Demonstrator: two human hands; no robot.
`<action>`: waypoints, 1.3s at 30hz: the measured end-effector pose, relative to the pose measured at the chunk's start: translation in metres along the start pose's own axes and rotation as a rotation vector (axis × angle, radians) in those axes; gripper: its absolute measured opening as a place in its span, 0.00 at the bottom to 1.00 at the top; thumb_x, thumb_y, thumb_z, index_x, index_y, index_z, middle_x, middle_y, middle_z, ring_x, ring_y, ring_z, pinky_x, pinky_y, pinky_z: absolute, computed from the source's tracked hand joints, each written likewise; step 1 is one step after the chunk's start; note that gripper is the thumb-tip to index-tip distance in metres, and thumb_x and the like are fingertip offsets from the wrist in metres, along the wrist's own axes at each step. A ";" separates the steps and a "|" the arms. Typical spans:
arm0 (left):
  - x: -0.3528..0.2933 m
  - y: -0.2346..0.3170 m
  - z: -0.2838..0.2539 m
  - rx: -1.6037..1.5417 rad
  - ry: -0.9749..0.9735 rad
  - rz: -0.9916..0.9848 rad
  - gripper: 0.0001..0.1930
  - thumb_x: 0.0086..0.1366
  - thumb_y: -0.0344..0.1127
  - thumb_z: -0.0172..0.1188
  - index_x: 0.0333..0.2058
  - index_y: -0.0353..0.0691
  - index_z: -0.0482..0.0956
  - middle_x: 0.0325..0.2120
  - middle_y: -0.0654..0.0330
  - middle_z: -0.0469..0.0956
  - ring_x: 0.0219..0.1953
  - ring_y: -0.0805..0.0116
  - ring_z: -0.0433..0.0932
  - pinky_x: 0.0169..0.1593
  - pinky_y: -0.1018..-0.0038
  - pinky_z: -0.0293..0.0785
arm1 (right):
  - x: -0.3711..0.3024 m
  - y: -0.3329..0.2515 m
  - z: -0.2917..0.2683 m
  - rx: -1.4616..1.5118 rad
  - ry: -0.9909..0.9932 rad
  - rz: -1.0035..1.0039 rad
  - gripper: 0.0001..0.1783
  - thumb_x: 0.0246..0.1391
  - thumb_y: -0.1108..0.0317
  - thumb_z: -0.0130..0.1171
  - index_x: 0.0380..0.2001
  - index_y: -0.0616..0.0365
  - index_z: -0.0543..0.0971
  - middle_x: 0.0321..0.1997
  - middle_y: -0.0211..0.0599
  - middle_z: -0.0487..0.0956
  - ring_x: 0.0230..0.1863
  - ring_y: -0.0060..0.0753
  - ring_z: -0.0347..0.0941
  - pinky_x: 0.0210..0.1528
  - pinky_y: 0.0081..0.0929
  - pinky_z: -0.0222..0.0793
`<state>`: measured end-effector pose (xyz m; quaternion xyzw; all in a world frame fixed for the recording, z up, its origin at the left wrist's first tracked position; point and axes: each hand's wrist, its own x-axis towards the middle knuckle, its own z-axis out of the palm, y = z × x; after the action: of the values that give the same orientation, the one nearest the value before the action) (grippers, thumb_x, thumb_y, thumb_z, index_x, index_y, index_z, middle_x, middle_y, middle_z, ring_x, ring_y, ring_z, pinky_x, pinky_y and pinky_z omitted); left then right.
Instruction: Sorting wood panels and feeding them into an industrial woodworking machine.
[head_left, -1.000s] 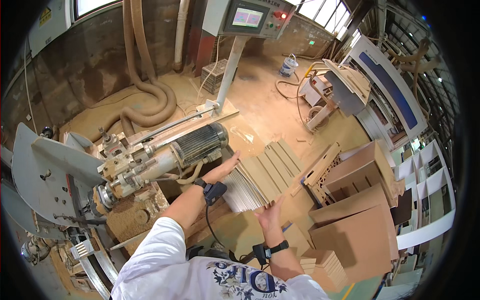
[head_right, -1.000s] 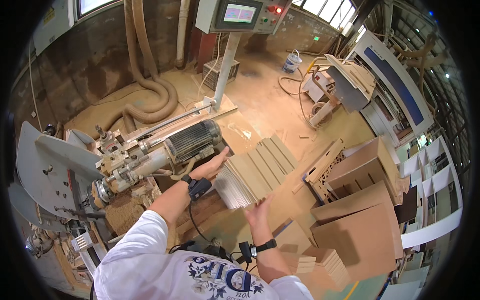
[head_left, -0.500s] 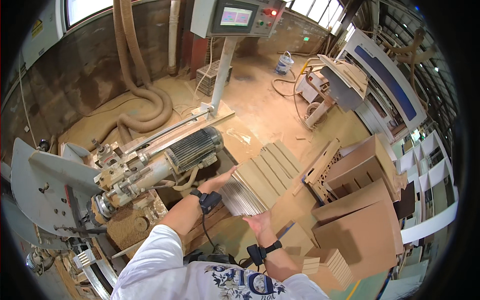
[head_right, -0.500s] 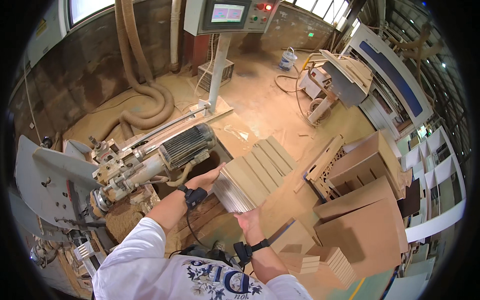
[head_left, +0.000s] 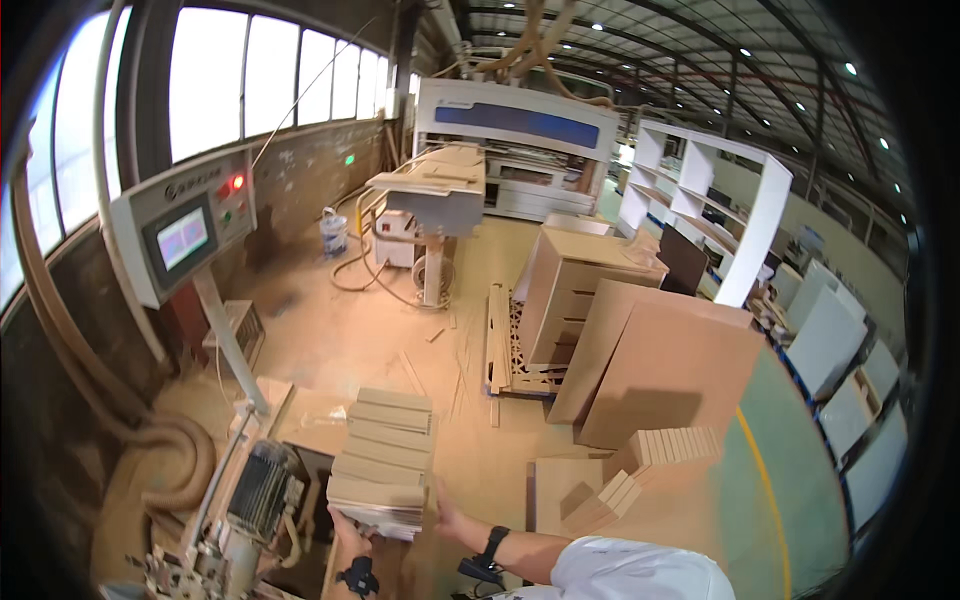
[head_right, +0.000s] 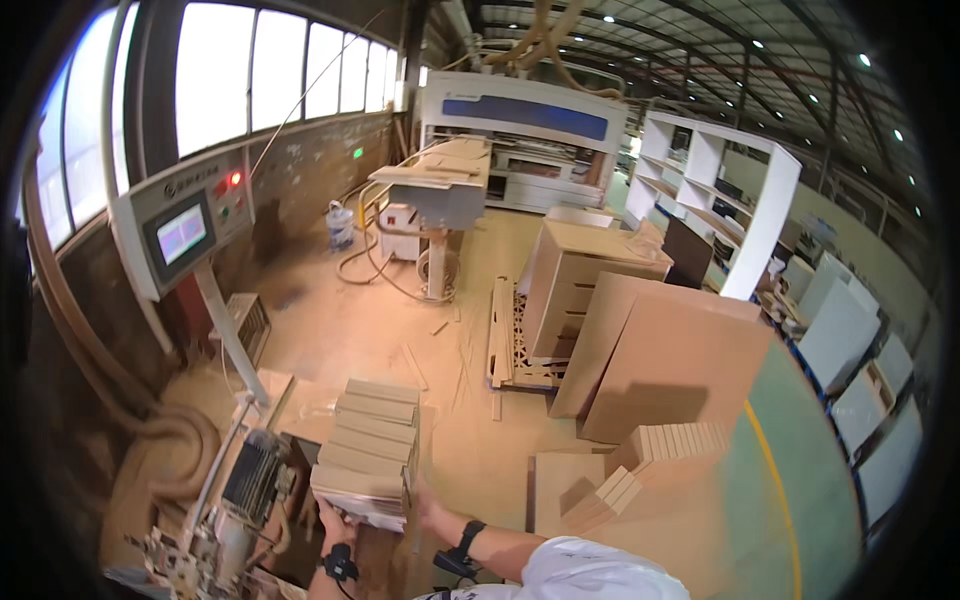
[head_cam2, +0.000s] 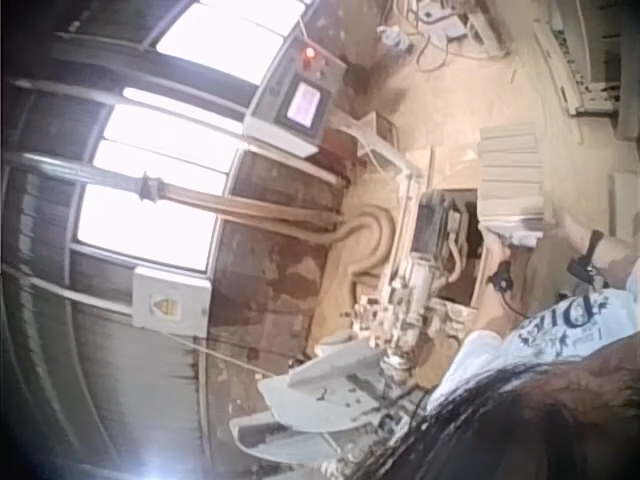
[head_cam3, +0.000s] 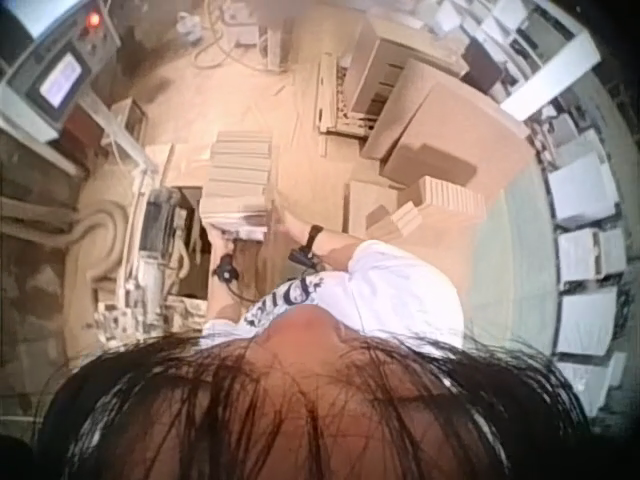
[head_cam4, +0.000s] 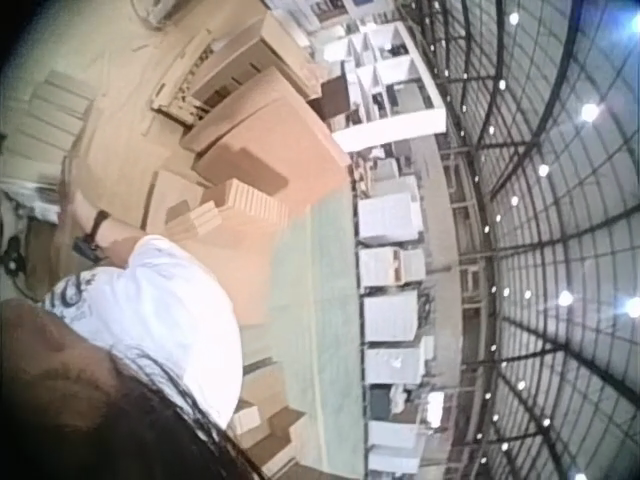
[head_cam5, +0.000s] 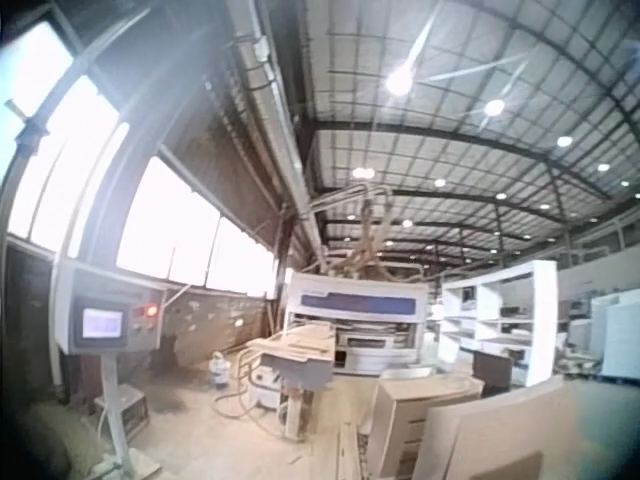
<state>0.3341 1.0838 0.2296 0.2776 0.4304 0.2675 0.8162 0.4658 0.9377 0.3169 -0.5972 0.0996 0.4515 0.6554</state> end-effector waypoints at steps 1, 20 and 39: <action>0.005 -0.004 -0.010 -0.035 0.037 0.020 0.38 0.56 0.71 0.34 0.59 0.55 0.51 0.59 0.59 0.54 0.56 0.53 0.57 0.37 0.57 0.68 | -0.011 -0.016 -0.002 -0.030 -0.039 -0.356 0.41 0.51 0.38 0.43 0.60 0.54 0.54 0.61 0.42 0.59 0.62 0.38 0.52 0.58 0.37 0.53; -0.071 -0.042 0.036 -0.358 -0.206 -0.113 0.49 0.49 0.77 0.34 0.55 0.37 0.57 0.52 0.53 0.64 0.55 0.57 0.62 0.56 0.59 0.57 | -0.065 -0.044 0.051 -1.672 -0.543 -1.172 0.35 0.47 0.63 0.51 0.61 0.37 0.56 0.38 0.51 0.66 0.41 0.50 0.65 0.43 0.39 0.62; -0.346 0.202 -0.051 -0.419 0.322 1.125 0.32 0.53 0.49 0.62 0.50 0.42 0.56 0.46 0.60 0.67 0.46 0.69 0.70 0.40 0.72 0.72 | -0.374 -0.087 0.256 -1.094 -1.429 -1.977 0.46 0.30 0.75 0.65 0.58 0.40 0.59 0.37 0.42 0.67 0.36 0.49 0.69 0.36 0.38 0.67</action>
<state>0.0825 1.0032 0.5354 0.2519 0.2742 0.7741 0.5120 0.2091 0.9950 0.6957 -0.2363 -0.9270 -0.0165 0.2907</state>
